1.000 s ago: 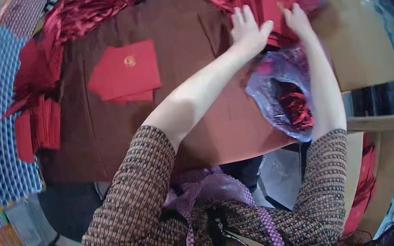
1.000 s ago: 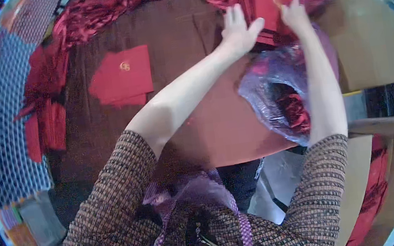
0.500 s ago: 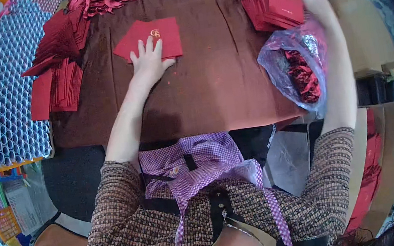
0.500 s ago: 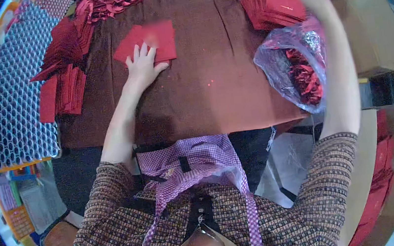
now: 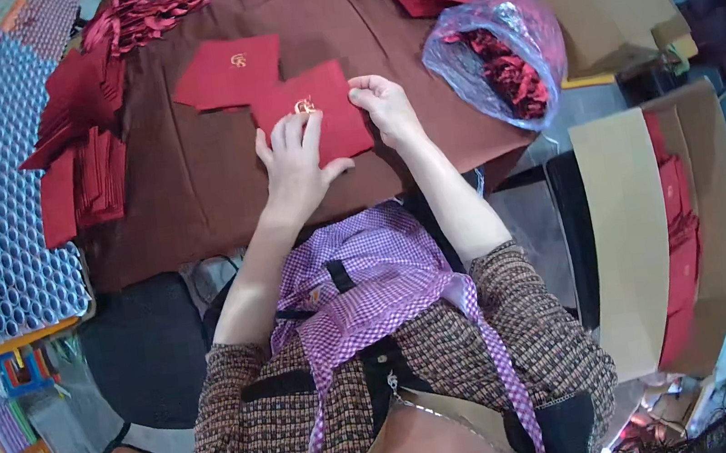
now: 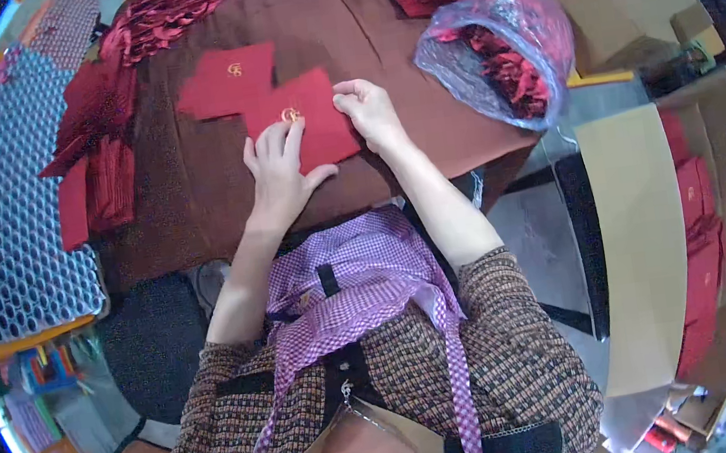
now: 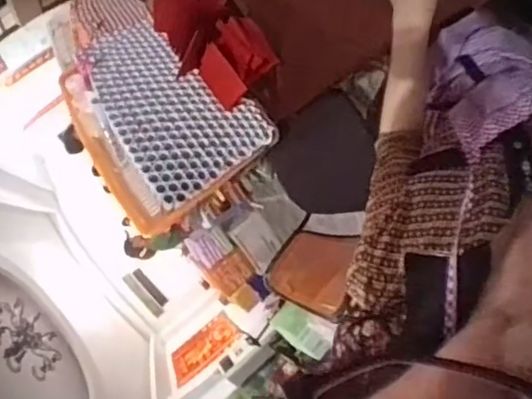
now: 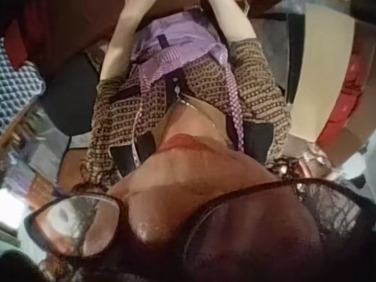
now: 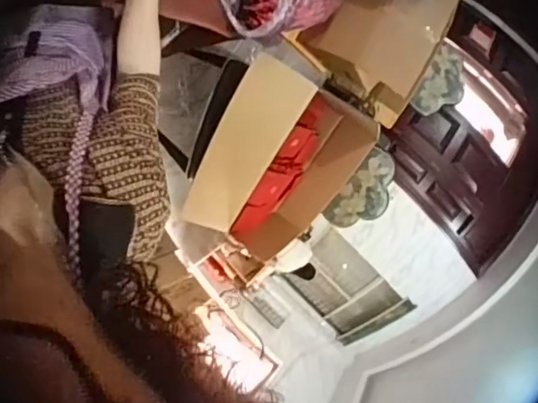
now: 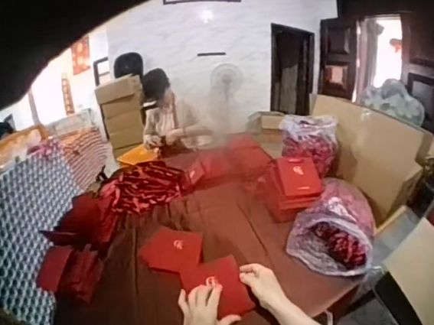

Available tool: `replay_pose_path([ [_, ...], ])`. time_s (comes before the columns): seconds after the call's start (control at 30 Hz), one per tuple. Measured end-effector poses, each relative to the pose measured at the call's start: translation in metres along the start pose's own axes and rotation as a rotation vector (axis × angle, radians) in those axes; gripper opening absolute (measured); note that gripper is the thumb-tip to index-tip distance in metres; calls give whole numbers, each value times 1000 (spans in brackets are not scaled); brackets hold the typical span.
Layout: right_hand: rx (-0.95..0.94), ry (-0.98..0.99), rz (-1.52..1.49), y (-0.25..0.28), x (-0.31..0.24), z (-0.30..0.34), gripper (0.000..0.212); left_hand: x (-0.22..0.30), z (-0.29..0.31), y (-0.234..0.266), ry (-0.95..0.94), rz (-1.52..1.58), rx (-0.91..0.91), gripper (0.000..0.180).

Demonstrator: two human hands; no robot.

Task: The person picks up a red envelope and a ribbon, threads the ribbon through the envelope holes, and ties it into a bow before placing it in a box and repeating the process.

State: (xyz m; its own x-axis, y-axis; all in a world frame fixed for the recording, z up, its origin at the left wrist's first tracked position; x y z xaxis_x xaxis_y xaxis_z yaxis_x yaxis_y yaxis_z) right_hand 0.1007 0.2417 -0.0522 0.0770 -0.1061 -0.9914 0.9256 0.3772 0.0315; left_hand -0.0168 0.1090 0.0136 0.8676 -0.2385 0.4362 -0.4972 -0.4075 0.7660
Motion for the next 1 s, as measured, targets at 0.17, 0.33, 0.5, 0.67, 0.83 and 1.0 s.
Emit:
replay_pose_path([
  [0.17, 52, 42, 40, 23, -9, 30, 19, -5, -17, 22, -8, 131, 218, 39],
  [0.33, 108, 43, 62, 33, -12, 48, 16, -33, -39, -10, 60, 266, 181, 29],
  [0.5, 135, -1, 21, 38, -2, 55, 16, -40, -36, -29, 155, 457, 148, 24],
  [0.67, 191, 32, 141, 39, -5, 57, 15, -40, -35, -27, 190, 387, 165, 25],
  [0.83, 215, 87, 133, 33, 9, 54, 20, -33, -36, -22, 163, 156, 163, 29],
  [1.0, 231, 211, 437, 50, -10, 47, 15, -56, -35, -38, 365, 181, -18, 27],
])
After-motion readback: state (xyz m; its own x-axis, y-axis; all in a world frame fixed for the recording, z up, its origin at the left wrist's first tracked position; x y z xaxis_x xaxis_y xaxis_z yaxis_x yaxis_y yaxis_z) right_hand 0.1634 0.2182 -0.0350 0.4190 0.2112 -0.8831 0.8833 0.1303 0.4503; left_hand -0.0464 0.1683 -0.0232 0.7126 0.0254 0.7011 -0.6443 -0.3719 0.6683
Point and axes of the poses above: each hand's wrist, its own z-axis away from the middle knuckle, its own y-axis out of the back of the hand, x = y × z, the point moved 7 cm from there along -z, towards the middle knuckle, and after that the axes turned 10 degrees about z, right-handed, at the moved point
